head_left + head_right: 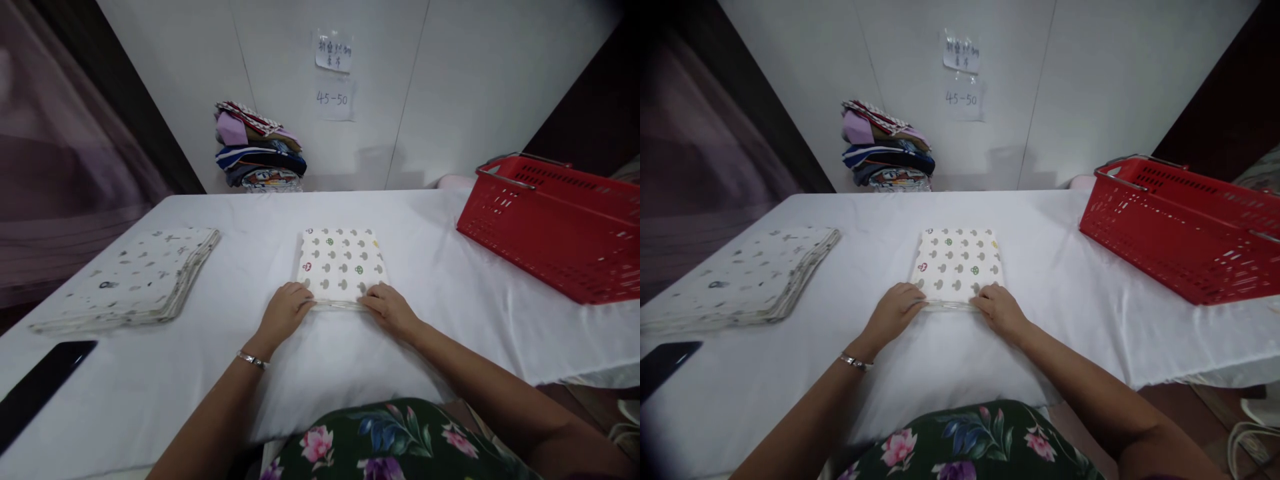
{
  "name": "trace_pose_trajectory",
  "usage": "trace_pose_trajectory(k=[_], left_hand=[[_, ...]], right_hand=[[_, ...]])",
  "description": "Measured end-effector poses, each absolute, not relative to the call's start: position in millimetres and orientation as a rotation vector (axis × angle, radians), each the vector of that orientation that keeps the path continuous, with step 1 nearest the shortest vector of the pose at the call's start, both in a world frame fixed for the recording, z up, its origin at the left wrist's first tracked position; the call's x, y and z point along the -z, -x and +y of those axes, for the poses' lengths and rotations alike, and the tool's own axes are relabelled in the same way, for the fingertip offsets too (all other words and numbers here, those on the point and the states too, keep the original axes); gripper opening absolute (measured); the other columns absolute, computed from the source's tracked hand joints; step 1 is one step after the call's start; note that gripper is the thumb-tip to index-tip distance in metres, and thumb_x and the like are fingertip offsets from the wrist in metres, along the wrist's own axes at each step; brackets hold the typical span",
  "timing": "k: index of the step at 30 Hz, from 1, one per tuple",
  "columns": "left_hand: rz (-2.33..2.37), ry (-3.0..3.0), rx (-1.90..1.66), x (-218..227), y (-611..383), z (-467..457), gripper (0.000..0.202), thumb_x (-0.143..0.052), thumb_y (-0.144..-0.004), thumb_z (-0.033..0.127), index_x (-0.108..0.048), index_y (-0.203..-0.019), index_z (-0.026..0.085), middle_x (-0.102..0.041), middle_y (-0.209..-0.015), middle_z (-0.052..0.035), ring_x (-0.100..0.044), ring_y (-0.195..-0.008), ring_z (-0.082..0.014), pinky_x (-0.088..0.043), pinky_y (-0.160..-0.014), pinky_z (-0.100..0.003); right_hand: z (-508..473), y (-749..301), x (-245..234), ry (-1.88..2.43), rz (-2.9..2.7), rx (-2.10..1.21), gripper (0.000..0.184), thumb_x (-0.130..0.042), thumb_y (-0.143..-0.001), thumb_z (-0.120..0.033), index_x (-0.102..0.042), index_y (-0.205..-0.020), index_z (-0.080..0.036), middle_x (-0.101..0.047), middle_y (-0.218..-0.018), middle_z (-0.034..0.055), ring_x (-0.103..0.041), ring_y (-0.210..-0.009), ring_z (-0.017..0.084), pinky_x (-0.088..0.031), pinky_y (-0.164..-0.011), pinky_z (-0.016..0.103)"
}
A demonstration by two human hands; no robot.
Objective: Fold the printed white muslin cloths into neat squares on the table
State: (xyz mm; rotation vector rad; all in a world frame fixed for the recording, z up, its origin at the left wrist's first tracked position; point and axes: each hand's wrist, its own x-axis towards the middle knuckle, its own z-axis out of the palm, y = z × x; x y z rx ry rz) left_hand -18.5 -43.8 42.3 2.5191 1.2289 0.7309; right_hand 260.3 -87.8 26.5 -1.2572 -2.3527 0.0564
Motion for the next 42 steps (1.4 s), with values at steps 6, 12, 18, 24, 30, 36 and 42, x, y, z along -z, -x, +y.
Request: trace_pose_trajectory(k=[6, 12, 18, 24, 30, 36, 42], left_hand=[[1.288, -2.399, -0.77, -47.7, 24.2, -43.9, 0.015, -0.048, -0.087, 0.028, -0.062, -0.089, 0.022, -0.061, -0.091, -0.0012, -0.053, -0.088, -0.015, -0.044, -0.079, -0.03], [1.246, -2.539, -0.657, -45.0, 16.3, -40.5, 0.017, -0.049, -0.088, 0.025, -0.064, -0.093, 0.022, -0.062, -0.094, -0.0026, -0.052, -0.088, -0.0166, -0.042, -0.078, -0.033], [1.237, -2.5, -0.512, -51.6, 12.4, -36.7, 0.015, -0.05, -0.086, 0.023, -0.064, -0.085, 0.022, -0.06, -0.088, -0.0018, -0.052, -0.086, -0.0169, -0.041, -0.075, -0.032], [1.216, -2.54, -0.546, -59.0, 9.9, -38.4, 0.023, -0.042, -0.089, 0.021, -0.059, -0.074, 0.019, -0.056, -0.079, -0.0019, -0.05, -0.079, -0.0161, -0.039, -0.071, -0.031], [1.239, -2.668, -0.602, -49.6, 13.0, -47.9, 0.024, -0.036, -0.092, 0.021, -0.057, -0.082, 0.018, -0.056, -0.085, -0.0041, -0.049, -0.083, -0.0175, -0.039, -0.073, -0.033], [1.194, -2.667, -0.626, -41.2, 17.5, -48.8, 0.015, -0.044, -0.091, 0.026, -0.056, -0.087, 0.019, -0.058, -0.089, -0.0035, -0.05, -0.087, -0.0179, -0.04, -0.075, -0.033], [1.22, -2.688, -0.626, -37.5, 16.7, -46.3, 0.011, -0.047, -0.089, 0.023, -0.057, -0.093, 0.02, -0.058, -0.095, -0.0038, -0.051, -0.091, -0.0188, -0.04, -0.075, -0.034]], right_hand=[[-88.6, -259.5, -25.1, 1.266, -2.34, -0.042, 0.025, -0.044, -0.089, -0.014, -0.064, -0.099, -0.024, -0.057, -0.085, 0.0042, -0.047, -0.076, 0.017, -0.039, -0.066, 0.03], [-88.9, -259.5, -22.5, 1.224, -2.318, -0.051, 0.023, -0.045, -0.089, -0.016, -0.063, -0.102, -0.022, -0.058, -0.086, 0.0049, -0.048, -0.077, 0.018, -0.039, -0.067, 0.029], [-89.2, -258.5, -20.7, 1.2, -2.274, -0.054, 0.023, -0.043, -0.091, -0.017, -0.061, -0.105, -0.022, -0.058, -0.087, 0.0058, -0.049, -0.078, 0.018, -0.041, -0.068, 0.031], [-89.4, -258.5, -19.9, 1.2, -2.266, -0.059, 0.023, -0.043, -0.091, -0.017, -0.061, -0.106, -0.021, -0.058, -0.087, 0.0062, -0.05, -0.079, 0.018, -0.041, -0.068, 0.031], [-89.2, -258.8, -18.5, 1.214, -2.272, -0.068, 0.025, -0.042, -0.091, -0.019, -0.061, -0.107, -0.023, -0.059, -0.088, 0.0063, -0.051, -0.079, 0.019, -0.042, -0.068, 0.032], [-89.0, -258.6, -18.7, 1.21, -2.265, -0.07, 0.024, -0.044, -0.09, -0.018, -0.06, -0.107, -0.023, -0.059, -0.089, 0.0068, -0.052, -0.08, 0.019, -0.043, -0.068, 0.032], [-89.9, -258.5, -21.1, 1.187, -2.274, -0.063, 0.025, -0.047, -0.087, -0.015, -0.059, -0.107, -0.021, -0.058, -0.089, 0.0072, -0.051, -0.079, 0.019, -0.043, -0.068, 0.033]])
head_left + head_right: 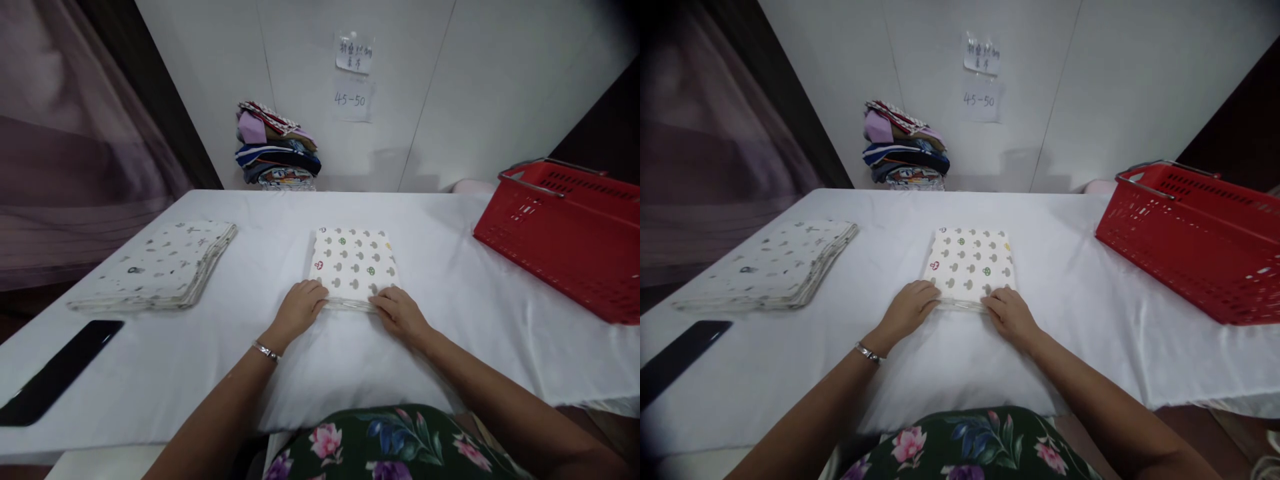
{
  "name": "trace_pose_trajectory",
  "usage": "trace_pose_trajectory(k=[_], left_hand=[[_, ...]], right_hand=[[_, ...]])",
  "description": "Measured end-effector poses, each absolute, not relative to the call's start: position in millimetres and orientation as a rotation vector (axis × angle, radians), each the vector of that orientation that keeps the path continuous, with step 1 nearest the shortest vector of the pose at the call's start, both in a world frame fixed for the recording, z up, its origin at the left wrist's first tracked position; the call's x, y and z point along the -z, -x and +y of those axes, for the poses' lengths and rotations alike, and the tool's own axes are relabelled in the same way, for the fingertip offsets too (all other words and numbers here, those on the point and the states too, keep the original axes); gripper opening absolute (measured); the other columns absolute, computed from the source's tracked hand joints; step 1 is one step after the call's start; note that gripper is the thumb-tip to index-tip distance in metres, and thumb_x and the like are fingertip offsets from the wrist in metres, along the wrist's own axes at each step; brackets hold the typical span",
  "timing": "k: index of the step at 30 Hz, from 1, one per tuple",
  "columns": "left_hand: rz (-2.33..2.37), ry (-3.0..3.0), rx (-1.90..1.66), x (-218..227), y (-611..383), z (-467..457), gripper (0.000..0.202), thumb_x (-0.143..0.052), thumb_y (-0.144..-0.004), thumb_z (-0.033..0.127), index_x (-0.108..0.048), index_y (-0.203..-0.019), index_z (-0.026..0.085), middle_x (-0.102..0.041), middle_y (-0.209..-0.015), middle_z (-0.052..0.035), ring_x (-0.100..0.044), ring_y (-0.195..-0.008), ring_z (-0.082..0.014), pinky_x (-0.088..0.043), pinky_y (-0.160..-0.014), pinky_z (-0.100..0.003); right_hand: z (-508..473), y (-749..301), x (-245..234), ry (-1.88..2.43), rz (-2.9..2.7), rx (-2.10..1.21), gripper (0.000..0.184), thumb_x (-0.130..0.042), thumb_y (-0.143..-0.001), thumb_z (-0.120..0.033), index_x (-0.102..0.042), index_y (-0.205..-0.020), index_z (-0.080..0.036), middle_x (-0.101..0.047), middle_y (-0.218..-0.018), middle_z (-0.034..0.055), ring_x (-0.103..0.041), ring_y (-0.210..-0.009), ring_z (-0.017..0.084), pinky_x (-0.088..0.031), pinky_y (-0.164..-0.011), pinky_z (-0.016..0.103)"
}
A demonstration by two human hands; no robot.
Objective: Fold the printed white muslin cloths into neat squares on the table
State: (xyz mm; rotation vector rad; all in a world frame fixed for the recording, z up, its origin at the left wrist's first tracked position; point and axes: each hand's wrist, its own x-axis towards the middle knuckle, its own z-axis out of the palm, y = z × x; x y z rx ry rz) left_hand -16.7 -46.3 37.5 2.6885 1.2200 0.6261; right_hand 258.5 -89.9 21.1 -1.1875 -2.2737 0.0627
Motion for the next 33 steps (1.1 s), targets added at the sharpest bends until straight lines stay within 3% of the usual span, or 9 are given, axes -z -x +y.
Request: trace_pose_trajectory(k=[11, 19, 23, 27, 33], left_hand=[[1.243, -2.945, -0.702, -31.1, 15.3, -47.9, 0.02, -0.042, -0.089, 0.013, -0.061, -0.089, 0.019, -0.061, -0.085, -0.0041, -0.051, -0.081, -0.0175, -0.037, -0.069, -0.032], [1.273, -2.759, -0.755, -36.5, 15.5, -52.7, 0.02, -0.044, -0.09, 0.024, -0.063, -0.089, 0.02, -0.062, -0.087, -0.0042, -0.053, -0.085, -0.0174, -0.041, -0.075, -0.034], [1.238, -2.689, -0.839, -47.4, -3.0, -52.4, 0.022, -0.045, -0.09, 0.03, -0.061, -0.102, 0.02, -0.062, -0.105, -0.0067, -0.053, -0.099, -0.0194, -0.042, -0.087, -0.039], [1.157, -2.778, -0.712, -40.7, -23.0, -54.3, 0.037, -0.044, -0.09, 0.033, -0.048, -0.126, 0.023, -0.05, -0.134, -0.0062, -0.04, -0.126, -0.0226, -0.033, -0.104, -0.045], [1.128, -2.853, -0.483, -16.0, -22.1, -58.4, 0.054, -0.046, -0.089, 0.036, -0.029, -0.139, 0.026, -0.037, -0.145, -0.0023, -0.029, -0.135, -0.0218, -0.025, -0.112, -0.046]], right_hand=[[-90.4, -259.3, -20.4, 1.183, -2.278, -0.05, 0.026, -0.046, -0.087, -0.014, -0.059, -0.108, -0.022, -0.058, -0.09, 0.0063, -0.051, -0.08, 0.018, -0.042, -0.07, 0.032], [-90.7, -259.3, -17.7, 1.214, -2.305, -0.049, 0.027, -0.043, -0.09, -0.016, -0.06, -0.108, -0.024, -0.057, -0.089, 0.0056, -0.05, -0.08, 0.019, -0.042, -0.071, 0.033], [-89.5, -257.7, -15.4, 1.213, -2.307, -0.033, 0.026, -0.042, -0.09, -0.016, -0.059, -0.108, -0.026, -0.057, -0.089, 0.0047, -0.05, -0.079, 0.018, -0.042, -0.07, 0.033], [-90.3, -256.8, -13.7, 1.176, -2.299, -0.002, 0.028, -0.043, -0.089, -0.013, -0.056, -0.11, -0.026, -0.057, -0.09, 0.0045, -0.051, -0.08, 0.019, -0.043, -0.076, 0.037], [-102.3, -260.2, -12.9, 1.142, -2.289, -0.078, 0.043, -0.04, -0.084, -0.005, -0.048, -0.121, -0.025, -0.057, -0.101, 0.007, -0.052, -0.088, 0.021, -0.045, -0.074, 0.037]])
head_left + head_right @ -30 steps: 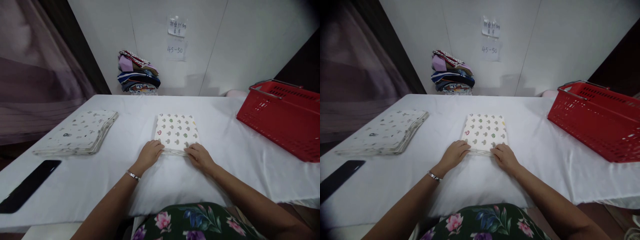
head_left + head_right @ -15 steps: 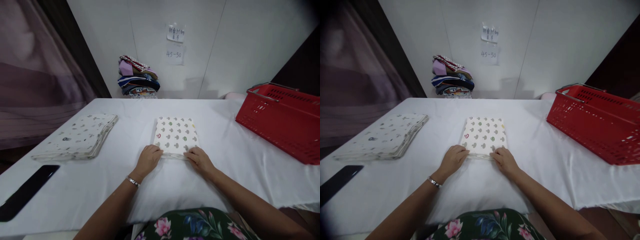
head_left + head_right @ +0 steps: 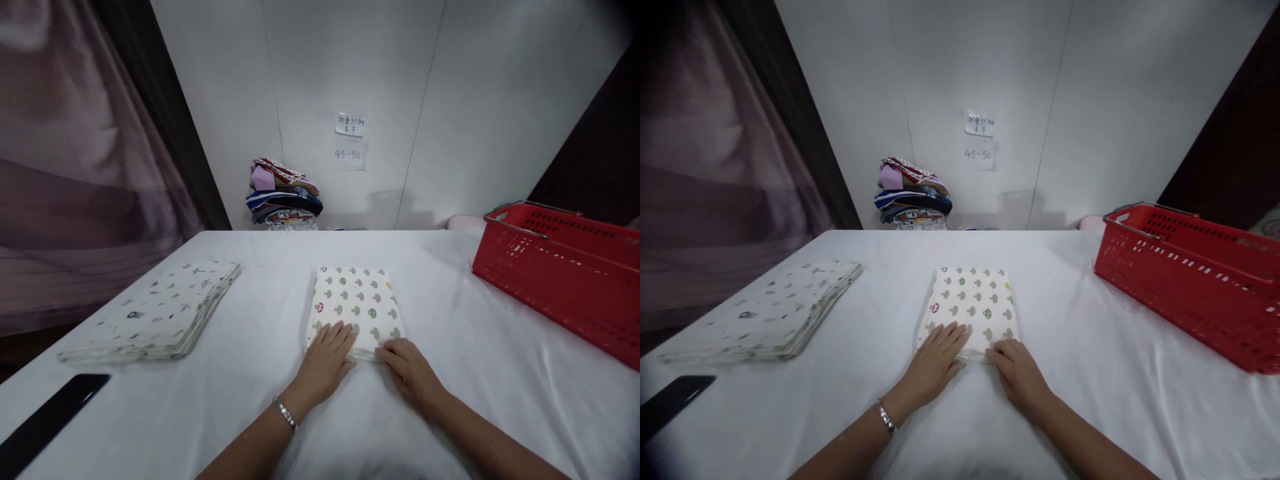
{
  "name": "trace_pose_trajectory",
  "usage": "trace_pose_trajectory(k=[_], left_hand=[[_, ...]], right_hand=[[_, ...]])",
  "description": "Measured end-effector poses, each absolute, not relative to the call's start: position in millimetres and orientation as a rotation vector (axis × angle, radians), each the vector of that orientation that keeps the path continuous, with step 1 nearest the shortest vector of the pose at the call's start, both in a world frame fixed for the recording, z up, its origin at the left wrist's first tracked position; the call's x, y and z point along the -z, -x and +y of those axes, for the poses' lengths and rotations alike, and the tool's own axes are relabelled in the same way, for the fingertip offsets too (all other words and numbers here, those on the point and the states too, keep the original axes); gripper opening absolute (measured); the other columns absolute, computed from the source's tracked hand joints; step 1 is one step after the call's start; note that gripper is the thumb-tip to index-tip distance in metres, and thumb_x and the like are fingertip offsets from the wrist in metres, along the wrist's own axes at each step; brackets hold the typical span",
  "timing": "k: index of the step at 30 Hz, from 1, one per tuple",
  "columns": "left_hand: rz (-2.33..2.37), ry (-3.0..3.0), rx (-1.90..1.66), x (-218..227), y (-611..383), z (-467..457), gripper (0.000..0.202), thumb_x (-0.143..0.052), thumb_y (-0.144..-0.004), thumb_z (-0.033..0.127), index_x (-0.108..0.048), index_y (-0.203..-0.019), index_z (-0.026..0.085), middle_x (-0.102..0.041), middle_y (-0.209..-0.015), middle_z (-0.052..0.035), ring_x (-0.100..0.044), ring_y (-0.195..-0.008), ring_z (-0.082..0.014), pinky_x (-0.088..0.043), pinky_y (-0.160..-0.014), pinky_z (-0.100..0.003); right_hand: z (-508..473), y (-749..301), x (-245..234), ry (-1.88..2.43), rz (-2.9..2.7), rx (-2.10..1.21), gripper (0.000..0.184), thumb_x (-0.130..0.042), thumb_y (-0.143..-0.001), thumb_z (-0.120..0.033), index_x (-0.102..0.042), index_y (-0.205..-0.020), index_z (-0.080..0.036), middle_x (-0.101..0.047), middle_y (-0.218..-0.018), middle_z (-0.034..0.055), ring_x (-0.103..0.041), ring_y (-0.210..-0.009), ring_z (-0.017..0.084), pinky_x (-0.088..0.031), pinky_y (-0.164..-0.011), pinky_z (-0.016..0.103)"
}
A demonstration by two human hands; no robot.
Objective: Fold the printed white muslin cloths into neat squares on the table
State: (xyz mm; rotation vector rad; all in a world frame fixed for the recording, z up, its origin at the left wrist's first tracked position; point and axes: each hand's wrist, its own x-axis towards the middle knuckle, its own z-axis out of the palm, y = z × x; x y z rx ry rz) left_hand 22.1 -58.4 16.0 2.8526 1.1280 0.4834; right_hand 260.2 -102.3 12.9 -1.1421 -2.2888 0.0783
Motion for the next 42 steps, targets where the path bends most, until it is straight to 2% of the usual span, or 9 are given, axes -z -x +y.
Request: trace_pose_trajectory(k=[6, 10, 16, 21, 25, 28, 31, 38, 42], left_hand=[[1.118, -2.835, -0.533, -14.4, -20.7, -57.5, 0.054, -0.048, -0.088, 0.035, -0.031, -0.139, 0.027, -0.037, -0.145, -0.0037, -0.03, -0.135, -0.023, -0.027, -0.111, -0.048], [1.115, -2.836, -0.52, -14.1, -21.8, -56.6, 0.053, -0.048, -0.088, 0.034, -0.032, -0.138, 0.027, -0.038, -0.144, -0.0047, -0.032, -0.134, -0.0241, -0.028, -0.11, -0.05], [1.098, -2.825, -0.548, -12.7, -19.1, -57.8, 0.054, -0.05, -0.086, 0.031, -0.034, -0.138, 0.024, -0.043, -0.141, -0.0072, -0.031, -0.134, -0.0251, -0.029, -0.109, -0.052], [1.074, -2.677, -0.718, -26.8, -15.2, -60.1, 0.026, -0.044, -0.089, 0.024, -0.059, -0.11, 0.024, -0.063, -0.117, -0.0049, -0.053, -0.115, -0.0212, -0.041, -0.101, -0.046], [1.131, -2.533, -0.923, -47.5, -19.4, -41.1, 0.028, -0.038, -0.091, 0.025, -0.065, -0.083, 0.023, -0.069, -0.093, -0.0044, -0.062, -0.092, -0.0174, -0.05, -0.086, -0.039], [1.275, -2.543, -0.995, -54.8, -26.5, -13.8, 0.026, -0.04, -0.091, 0.03, -0.064, -0.099, 0.023, -0.063, -0.114, -0.0062, -0.052, -0.115, -0.0213, -0.042, -0.099, -0.045], [1.5, -2.563, -0.828, -43.8, -31.6, 9.9, 0.04, -0.043, -0.089, 0.04, -0.054, -0.121, 0.02, -0.043, -0.14, -0.0113, -0.031, -0.133, -0.028, -0.032, -0.104, -0.052], [1.673, -2.521, -0.579, -12.2, -29.8, 17.5, 0.052, -0.035, -0.09, 0.048, -0.043, -0.133, 0.019, -0.032, -0.146, -0.0136, -0.022, -0.137, -0.03, -0.028, -0.103, -0.056], [1.678, -2.518, -0.524, -15.5, -30.2, 15.5, 0.054, -0.033, -0.09, 0.049, -0.042, -0.134, 0.018, -0.031, -0.147, -0.0124, -0.021, -0.137, -0.0298, -0.026, -0.105, -0.055]], right_hand=[[-103.9, -259.1, -34.8, 1.139, -2.25, -0.232, 0.036, -0.042, -0.085, -0.008, -0.053, -0.114, -0.025, -0.059, -0.1, 0.0074, -0.055, -0.088, 0.021, -0.049, -0.074, 0.037], [-79.9, -248.1, -56.2, 1.044, -2.199, -0.211, 0.034, -0.042, -0.088, -0.013, -0.051, -0.119, -0.025, -0.059, -0.11, 0.0095, -0.055, -0.101, 0.021, -0.049, -0.083, 0.039], [-35.3, -219.4, -55.2, 1.123, -2.325, -0.256, 0.044, -0.043, -0.092, -0.031, -0.042, -0.135, -0.02, -0.043, -0.139, 0.0133, -0.034, -0.131, 0.026, -0.035, -0.103, 0.049], [-35.6, -209.1, -34.4, 1.313, -2.544, -0.418, 0.053, -0.03, -0.095, -0.048, -0.038, -0.139, -0.02, -0.028, -0.148, 0.0117, -0.018, -0.138, 0.028, -0.019, -0.11, 0.053], [-41.9, -207.0, -32.7, 1.355, -2.567, -0.413, 0.055, -0.028, -0.095, -0.049, -0.032, -0.142, -0.019, -0.02, -0.15, 0.0122, -0.012, -0.139, 0.027, -0.014, -0.111, 0.052], [-41.1, -204.4, -35.4, 1.349, -2.567, -0.38, 0.057, -0.033, -0.094, -0.049, -0.03, -0.143, -0.02, -0.021, -0.15, 0.0124, -0.012, -0.139, 0.028, -0.013, -0.111, 0.053], [-41.1, -202.2, -36.2, 1.34, -2.563, -0.352, 0.056, -0.034, -0.094, -0.047, -0.03, -0.143, -0.02, -0.023, -0.15, 0.0123, -0.013, -0.139, 0.028, -0.014, -0.111, 0.052], [-54.4, -211.5, -43.6, 1.288, -2.548, -0.554, 0.053, -0.041, -0.093, -0.041, -0.035, -0.141, -0.02, -0.018, -0.151, 0.0107, -0.013, -0.139, 0.028, -0.016, -0.111, 0.051], [-27.8, -224.5, -62.8, 1.288, -2.404, -0.566, 0.048, -0.037, -0.094, -0.042, -0.039, -0.138, -0.024, -0.03, -0.147, 0.0091, -0.022, -0.137, 0.024, -0.02, -0.11, 0.049]])
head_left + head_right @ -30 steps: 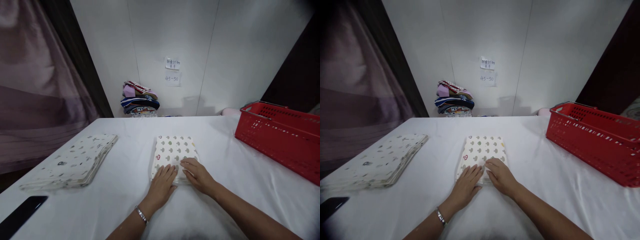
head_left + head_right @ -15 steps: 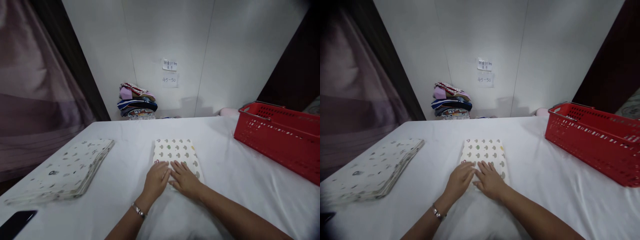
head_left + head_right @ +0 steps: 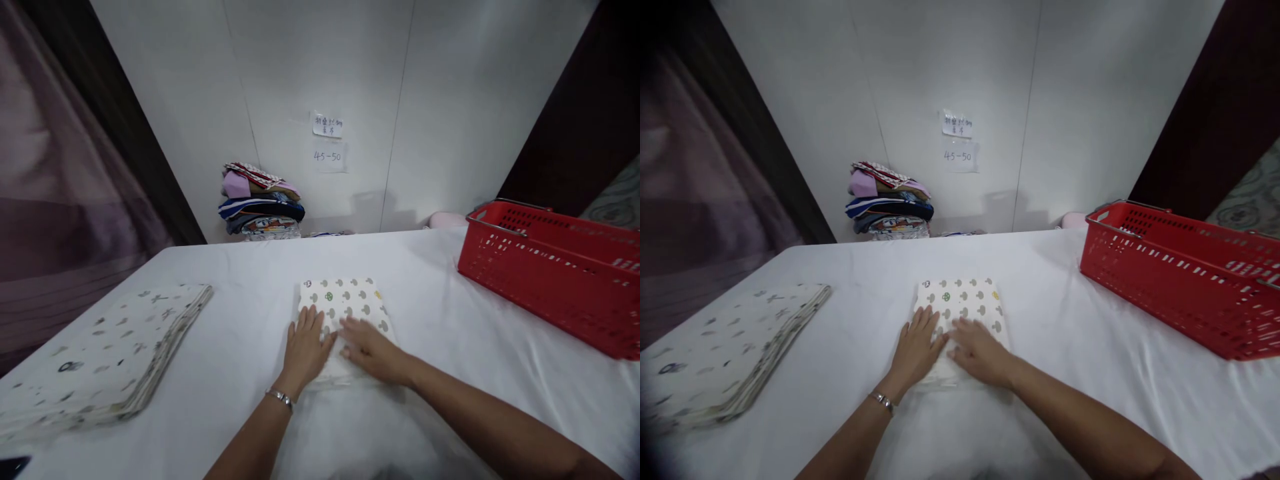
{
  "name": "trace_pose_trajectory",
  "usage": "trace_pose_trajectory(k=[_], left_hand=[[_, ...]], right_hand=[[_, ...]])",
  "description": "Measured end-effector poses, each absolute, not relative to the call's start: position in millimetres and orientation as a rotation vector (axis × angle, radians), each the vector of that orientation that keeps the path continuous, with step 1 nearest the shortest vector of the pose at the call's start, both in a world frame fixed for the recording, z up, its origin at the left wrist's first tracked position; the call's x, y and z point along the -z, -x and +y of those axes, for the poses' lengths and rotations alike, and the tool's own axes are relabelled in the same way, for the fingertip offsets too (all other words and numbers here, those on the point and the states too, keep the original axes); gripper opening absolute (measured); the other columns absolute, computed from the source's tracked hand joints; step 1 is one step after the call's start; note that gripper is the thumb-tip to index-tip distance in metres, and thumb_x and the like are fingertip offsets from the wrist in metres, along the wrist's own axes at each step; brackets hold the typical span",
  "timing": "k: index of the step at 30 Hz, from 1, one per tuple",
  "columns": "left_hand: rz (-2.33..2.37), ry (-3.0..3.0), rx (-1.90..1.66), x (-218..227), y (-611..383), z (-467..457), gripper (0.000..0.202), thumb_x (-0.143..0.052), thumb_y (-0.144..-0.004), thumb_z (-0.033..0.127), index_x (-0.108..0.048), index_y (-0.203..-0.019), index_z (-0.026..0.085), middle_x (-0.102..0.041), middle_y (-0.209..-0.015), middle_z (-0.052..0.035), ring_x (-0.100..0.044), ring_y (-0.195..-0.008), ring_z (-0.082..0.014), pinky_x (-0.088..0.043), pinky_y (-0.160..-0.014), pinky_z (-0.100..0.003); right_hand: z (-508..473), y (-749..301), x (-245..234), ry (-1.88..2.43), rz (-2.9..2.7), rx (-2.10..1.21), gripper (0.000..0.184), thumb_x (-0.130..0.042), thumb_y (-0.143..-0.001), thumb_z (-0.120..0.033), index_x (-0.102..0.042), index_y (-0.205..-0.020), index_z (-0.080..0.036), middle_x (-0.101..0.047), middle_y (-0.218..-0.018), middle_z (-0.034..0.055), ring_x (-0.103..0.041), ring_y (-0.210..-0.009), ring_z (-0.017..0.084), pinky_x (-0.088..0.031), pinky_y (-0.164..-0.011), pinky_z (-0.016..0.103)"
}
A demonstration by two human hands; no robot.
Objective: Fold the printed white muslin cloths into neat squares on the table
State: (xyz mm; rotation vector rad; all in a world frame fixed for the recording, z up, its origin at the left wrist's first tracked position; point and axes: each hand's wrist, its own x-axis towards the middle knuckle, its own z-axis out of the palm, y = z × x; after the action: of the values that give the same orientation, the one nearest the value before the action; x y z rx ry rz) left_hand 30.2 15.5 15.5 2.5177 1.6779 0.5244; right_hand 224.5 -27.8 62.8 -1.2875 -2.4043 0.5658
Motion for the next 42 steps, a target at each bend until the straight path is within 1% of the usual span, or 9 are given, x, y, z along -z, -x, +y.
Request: trace_pose_trajectory(k=[4, 6, 10, 15, 20, 25, 35, 39, 42], left_hand=[[1.678, -2.508, -0.518, -15.1, -30.2, 16.4, 0.056, -0.033, -0.09, 0.051, -0.04, -0.135, 0.018, -0.03, -0.148, -0.0121, -0.021, -0.137, -0.0306, -0.026, -0.104, -0.056], [1.671, -2.511, -0.525, -14.4, -29.7, 16.6, 0.056, -0.033, -0.09, 0.05, -0.04, -0.136, 0.019, -0.031, -0.147, -0.0125, -0.022, -0.137, -0.0305, -0.026, -0.104, -0.056], [1.665, -2.497, -0.482, -15.9, -29.5, 16.1, 0.057, -0.032, -0.09, 0.052, -0.039, -0.137, 0.02, -0.03, -0.148, -0.0112, -0.021, -0.137, -0.0293, -0.025, -0.105, -0.055], [1.717, -2.441, -0.399, -19.4, -31.1, 15.3, 0.059, -0.03, -0.09, 0.054, -0.037, -0.139, 0.021, -0.026, -0.15, -0.0078, -0.016, -0.139, -0.0271, -0.023, -0.108, -0.052], [1.699, -2.387, -0.396, -20.7, -31.1, 14.9, 0.059, -0.028, -0.09, 0.054, -0.035, -0.139, 0.022, -0.022, -0.151, -0.0055, -0.014, -0.14, -0.026, -0.022, -0.108, -0.052], [1.693, -2.328, -0.41, -22.6, -31.6, 13.3, 0.06, -0.03, -0.089, 0.055, -0.035, -0.139, 0.023, -0.02, -0.152, -0.005, -0.01, -0.14, -0.0252, -0.026, -0.105, -0.052], [1.708, -2.234, -0.359, -32.8, -36.5, 9.3, 0.06, -0.033, -0.088, 0.051, -0.035, -0.139, 0.021, -0.016, -0.153, -0.0055, -0.007, -0.141, -0.0245, -0.026, -0.106, -0.05], [1.604, -2.158, -0.277, -41.3, -56.0, -17.8, 0.065, -0.039, -0.084, 0.052, -0.034, -0.14, 0.017, -0.013, -0.153, -0.0088, -0.002, -0.141, -0.0269, -0.026, -0.107, -0.048], [1.396, -2.235, -0.29, -40.5, -75.6, -46.2, 0.066, -0.044, -0.083, 0.051, -0.035, -0.14, 0.02, -0.012, -0.153, -0.0068, -0.004, -0.141, -0.0259, -0.026, -0.108, -0.045]], right_hand=[[23.6, -236.1, -63.4, 1.583, -2.224, -0.244, 0.055, -0.042, -0.092, -0.04, -0.035, -0.14, -0.013, -0.02, -0.15, 0.0143, -0.01, -0.14, 0.027, -0.012, -0.11, 0.05], [42.1, -240.8, -50.4, 1.754, -2.186, -0.205, 0.057, -0.042, -0.091, -0.04, -0.035, -0.139, -0.01, -0.021, -0.15, 0.0168, -0.01, -0.139, 0.03, -0.013, -0.109, 0.051], [54.3, -246.0, -22.3, 1.874, -2.181, -0.199, 0.056, -0.037, -0.091, -0.044, -0.037, -0.138, -0.012, -0.023, -0.15, 0.0145, -0.012, -0.139, 0.029, -0.013, -0.108, 0.051], [50.5, -246.1, -22.2, 1.909, -2.194, -0.235, 0.058, -0.033, -0.092, -0.046, -0.034, -0.14, -0.014, -0.019, -0.151, 0.012, -0.007, -0.14, 0.026, -0.009, -0.11, 0.047], [39.4, -252.1, -18.7, 1.877, -2.061, -0.318, 0.055, -0.041, -0.09, -0.042, -0.039, -0.137, -0.013, -0.016, -0.151, 0.0147, -0.005, -0.14, 0.029, -0.017, -0.109, 0.046], [9.3, -268.5, -1.1, 1.838, -1.603, -0.681, 0.068, -0.051, -0.082, -0.04, -0.031, -0.143, -0.017, -0.015, -0.152, 0.0119, -0.013, -0.139, 0.027, -0.023, -0.11, 0.043], [-44.4, -274.5, -20.2, 1.385, -1.116, -1.323, 0.092, -0.067, -0.067, -0.031, -0.019, -0.146, -0.022, -0.043, -0.14, 0.0076, -0.054, -0.115, 0.025, -0.047, -0.094, 0.037], [-23.5, -320.7, -25.5, 1.419, -1.203, -1.173, 0.094, -0.068, -0.06, -0.026, -0.025, -0.144, -0.02, -0.04, -0.142, 0.0087, -0.057, -0.11, 0.026, -0.048, -0.092, 0.038], [-1.8, -373.4, -33.2, 1.61, -1.427, -0.899, 0.083, -0.065, -0.062, -0.026, -0.037, -0.139, -0.015, -0.04, -0.142, 0.011, -0.052, -0.117, 0.027, -0.043, -0.097, 0.036]])
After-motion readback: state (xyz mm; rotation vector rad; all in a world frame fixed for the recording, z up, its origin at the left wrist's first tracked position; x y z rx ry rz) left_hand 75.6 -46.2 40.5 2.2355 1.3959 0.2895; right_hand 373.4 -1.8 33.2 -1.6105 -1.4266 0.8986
